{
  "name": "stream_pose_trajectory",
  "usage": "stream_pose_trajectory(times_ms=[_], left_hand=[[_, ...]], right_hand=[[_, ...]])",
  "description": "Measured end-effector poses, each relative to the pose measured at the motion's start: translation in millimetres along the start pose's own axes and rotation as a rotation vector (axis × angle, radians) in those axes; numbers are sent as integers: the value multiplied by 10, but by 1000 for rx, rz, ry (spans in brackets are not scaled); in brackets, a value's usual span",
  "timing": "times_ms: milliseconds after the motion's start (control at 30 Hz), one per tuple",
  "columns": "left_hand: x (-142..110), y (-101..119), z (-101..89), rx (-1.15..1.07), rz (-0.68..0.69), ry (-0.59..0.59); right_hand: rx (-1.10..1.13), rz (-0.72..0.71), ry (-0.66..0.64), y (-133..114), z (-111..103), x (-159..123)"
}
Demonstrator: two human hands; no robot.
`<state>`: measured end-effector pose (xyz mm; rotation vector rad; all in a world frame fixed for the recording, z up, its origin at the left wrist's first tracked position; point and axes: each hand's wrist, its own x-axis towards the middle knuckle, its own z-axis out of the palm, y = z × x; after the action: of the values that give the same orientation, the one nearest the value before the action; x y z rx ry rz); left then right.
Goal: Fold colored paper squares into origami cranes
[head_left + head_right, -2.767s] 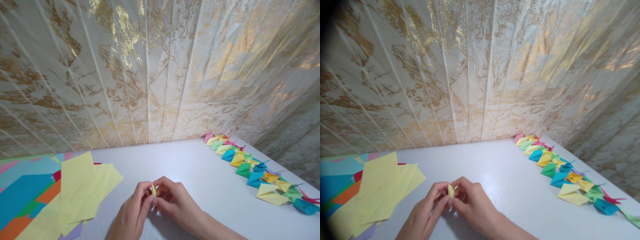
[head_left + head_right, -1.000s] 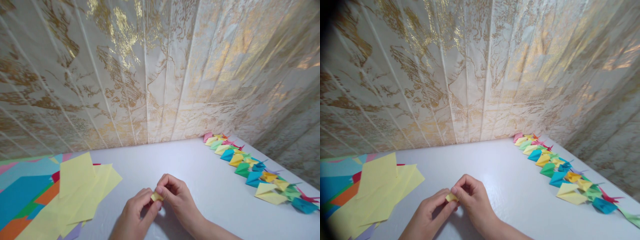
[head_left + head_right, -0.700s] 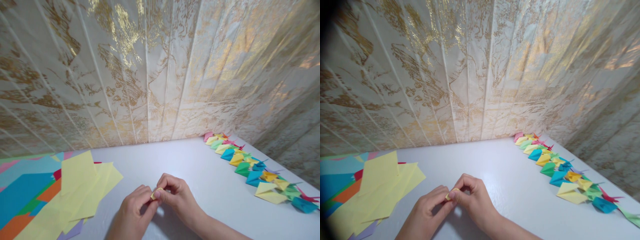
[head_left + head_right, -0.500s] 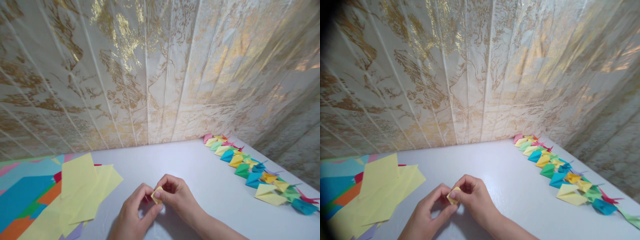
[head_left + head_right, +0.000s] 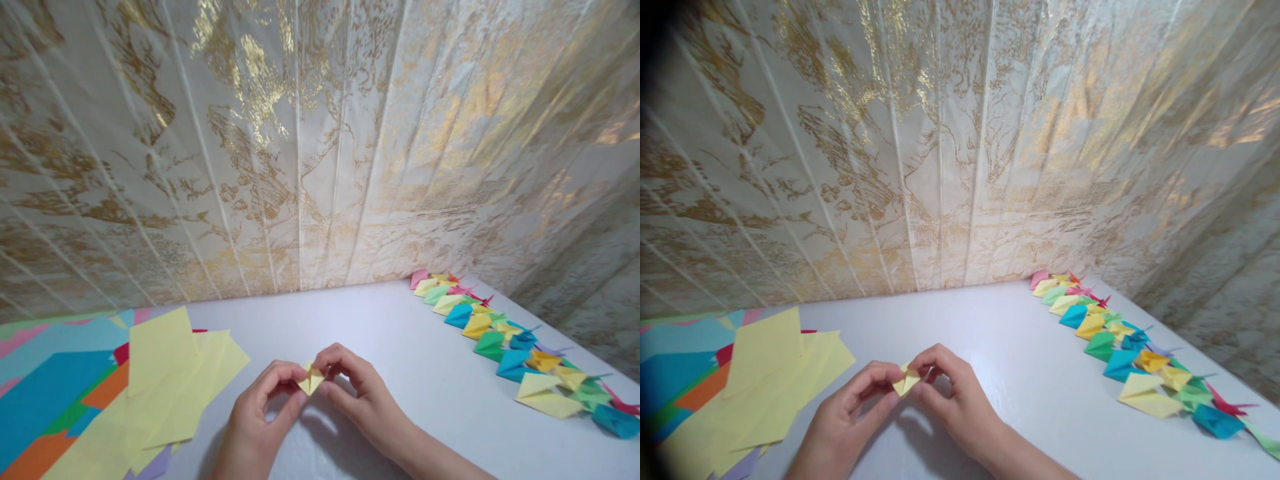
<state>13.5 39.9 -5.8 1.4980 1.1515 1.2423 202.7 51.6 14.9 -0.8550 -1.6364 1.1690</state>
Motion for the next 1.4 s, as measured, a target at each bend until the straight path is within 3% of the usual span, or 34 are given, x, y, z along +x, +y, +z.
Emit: stream_pose_trajectory(times_ms=[100, 267, 400, 733, 900, 1033, 1200, 1400], left_hand=[[-9, 0, -1, 3, 48, 26], [-38, -41, -12, 54, 165, -26], [-27, -68, -10, 43, 211, -23], [-57, 95, 42, -56, -47, 13], [-63, 180, 121, -169, -131, 156], [-74, 229, 139, -176, -132, 194], [-73, 238, 142, -154, -109, 239], [-62, 264, 155, -268, -150, 172]], right_hand=[[-38, -35, -3, 11, 22, -7], [-66, -75, 21, 31, 40, -26], [14, -63, 33, 29, 45, -26], [329, 190, 146, 49, 142, -24], [362, 201, 162, 3, 167, -18], [441, 234, 120, -31, 162, -12], [315, 306, -17, 36, 169, -29], [152, 281, -1, 66, 153, -65]])
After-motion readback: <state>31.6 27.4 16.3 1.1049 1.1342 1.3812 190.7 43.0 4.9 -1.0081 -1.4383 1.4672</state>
